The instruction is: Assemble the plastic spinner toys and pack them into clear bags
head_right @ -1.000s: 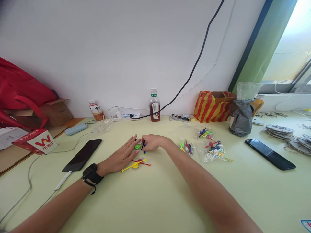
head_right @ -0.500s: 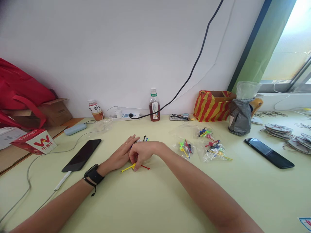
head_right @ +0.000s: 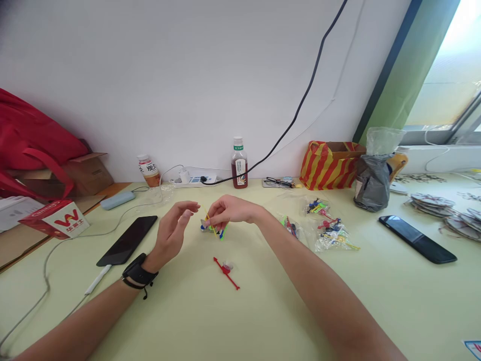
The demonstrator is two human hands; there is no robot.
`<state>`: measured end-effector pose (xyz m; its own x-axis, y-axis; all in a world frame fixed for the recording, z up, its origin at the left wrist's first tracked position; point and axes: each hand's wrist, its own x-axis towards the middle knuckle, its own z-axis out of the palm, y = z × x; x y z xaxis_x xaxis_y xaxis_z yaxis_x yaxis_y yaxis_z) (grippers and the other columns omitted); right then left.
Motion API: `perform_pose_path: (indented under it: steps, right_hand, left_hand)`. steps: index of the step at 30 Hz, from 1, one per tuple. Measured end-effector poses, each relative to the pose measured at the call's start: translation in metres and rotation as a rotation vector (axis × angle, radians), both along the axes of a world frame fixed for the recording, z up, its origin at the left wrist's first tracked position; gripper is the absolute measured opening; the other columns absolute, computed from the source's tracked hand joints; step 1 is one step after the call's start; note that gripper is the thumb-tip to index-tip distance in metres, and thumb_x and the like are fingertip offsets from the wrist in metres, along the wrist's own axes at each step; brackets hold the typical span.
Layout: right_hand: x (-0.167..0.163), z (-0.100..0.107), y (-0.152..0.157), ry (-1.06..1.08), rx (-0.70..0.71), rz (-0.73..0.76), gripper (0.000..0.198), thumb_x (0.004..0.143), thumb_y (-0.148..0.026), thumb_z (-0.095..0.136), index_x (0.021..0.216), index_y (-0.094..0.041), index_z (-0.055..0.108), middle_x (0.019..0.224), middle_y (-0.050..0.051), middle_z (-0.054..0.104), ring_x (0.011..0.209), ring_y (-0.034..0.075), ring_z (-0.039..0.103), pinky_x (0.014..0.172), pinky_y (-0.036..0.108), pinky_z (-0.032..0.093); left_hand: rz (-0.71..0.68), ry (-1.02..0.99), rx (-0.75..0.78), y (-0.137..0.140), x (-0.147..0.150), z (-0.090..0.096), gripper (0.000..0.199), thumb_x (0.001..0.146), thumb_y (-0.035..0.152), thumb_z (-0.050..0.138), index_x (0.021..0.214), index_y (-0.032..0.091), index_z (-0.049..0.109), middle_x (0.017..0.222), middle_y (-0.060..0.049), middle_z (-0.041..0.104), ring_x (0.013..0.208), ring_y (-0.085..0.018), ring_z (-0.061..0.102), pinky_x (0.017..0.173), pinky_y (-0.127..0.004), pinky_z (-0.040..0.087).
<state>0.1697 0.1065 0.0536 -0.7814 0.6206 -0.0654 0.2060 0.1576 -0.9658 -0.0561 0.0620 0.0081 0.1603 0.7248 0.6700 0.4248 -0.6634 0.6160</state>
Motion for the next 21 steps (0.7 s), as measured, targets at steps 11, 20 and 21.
perform_pose_path:
  steps: [11,20,21]
  right_hand:
    - [-0.013,-0.005,-0.002,0.186,-0.114,-0.213,0.011,0.09,-0.018,0.07,0.095,-0.017,0.06,0.076,0.004,0.076,0.068,0.015,0.072,0.071,0.026,0.061]
    - [-0.014,-0.005,-0.003,0.145,-0.05,-0.169,0.014,0.083,-0.015,0.069,0.094,-0.017,0.061,0.079,0.003,0.075,0.068,0.014,0.07,0.069,0.025,0.059]
    - [-0.015,-0.006,-0.003,0.14,-0.046,-0.159,0.013,0.082,-0.015,0.068,0.091,-0.017,0.059,0.077,0.002,0.074,0.067,0.014,0.069,0.069,0.025,0.058]
  left_hand:
    - [-0.087,0.177,0.127,-0.004,0.002,0.008,0.017,0.096,0.025,0.067,0.112,0.024,0.074,0.108,-0.006,0.074,0.09,-0.018,0.07,0.083,-0.034,0.061]
    - [-0.056,0.244,0.11,-0.007,-0.002,0.011,0.014,0.092,0.023,0.068,0.106,0.022,0.07,0.098,-0.003,0.076,0.086,-0.018,0.071,0.085,-0.032,0.058]
    - [-0.057,0.253,0.114,-0.007,-0.002,0.011,0.013,0.092,0.023,0.068,0.105,0.022,0.07,0.097,-0.003,0.076,0.086,-0.018,0.07,0.084,-0.032,0.058]
